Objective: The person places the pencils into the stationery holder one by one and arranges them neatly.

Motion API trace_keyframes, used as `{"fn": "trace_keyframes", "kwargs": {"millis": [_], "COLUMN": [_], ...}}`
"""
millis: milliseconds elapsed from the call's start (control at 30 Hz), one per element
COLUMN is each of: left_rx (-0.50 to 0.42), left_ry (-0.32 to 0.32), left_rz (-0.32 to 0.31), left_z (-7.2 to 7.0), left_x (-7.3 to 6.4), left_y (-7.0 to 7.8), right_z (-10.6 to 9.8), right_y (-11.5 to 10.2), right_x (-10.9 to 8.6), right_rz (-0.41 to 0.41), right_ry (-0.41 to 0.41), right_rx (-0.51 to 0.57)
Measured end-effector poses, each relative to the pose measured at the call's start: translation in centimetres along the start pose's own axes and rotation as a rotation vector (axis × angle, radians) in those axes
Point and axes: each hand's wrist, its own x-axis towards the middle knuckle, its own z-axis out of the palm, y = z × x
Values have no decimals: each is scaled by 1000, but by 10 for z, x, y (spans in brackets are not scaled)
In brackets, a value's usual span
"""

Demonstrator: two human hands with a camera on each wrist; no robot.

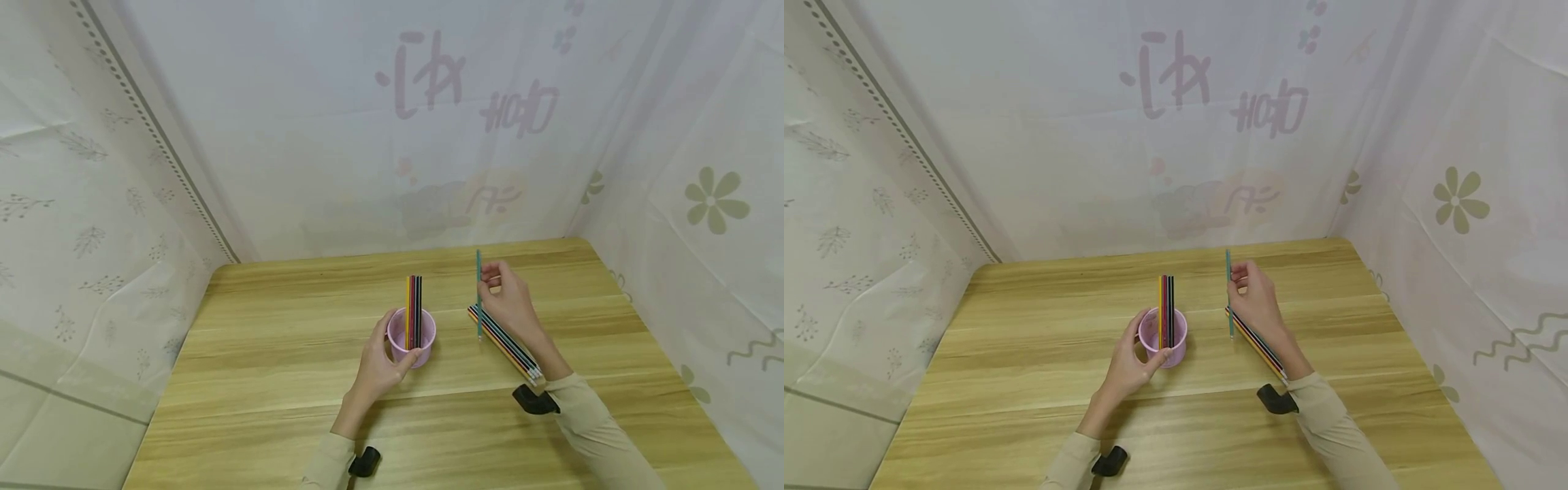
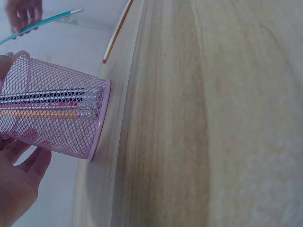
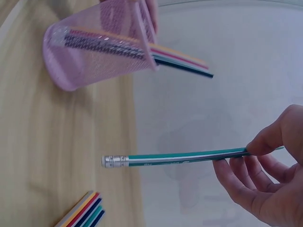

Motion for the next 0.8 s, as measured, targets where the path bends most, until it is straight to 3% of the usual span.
{"fn": "trace_keyframes", "kwargs": {"millis": [433,800], "left_rx": [-6,1], "left_ry": [-3,2], "left_rz": [-1,9], "left_z": [-1,-1], "left_x": [0,0], "left_y": [1,1], "right_z": [9,23], "right_y": [-36,-58], "right_x": [3,3], "right_rz": [-67,-124], "right_ry": [2,15], "right_rx": [228,297]}}
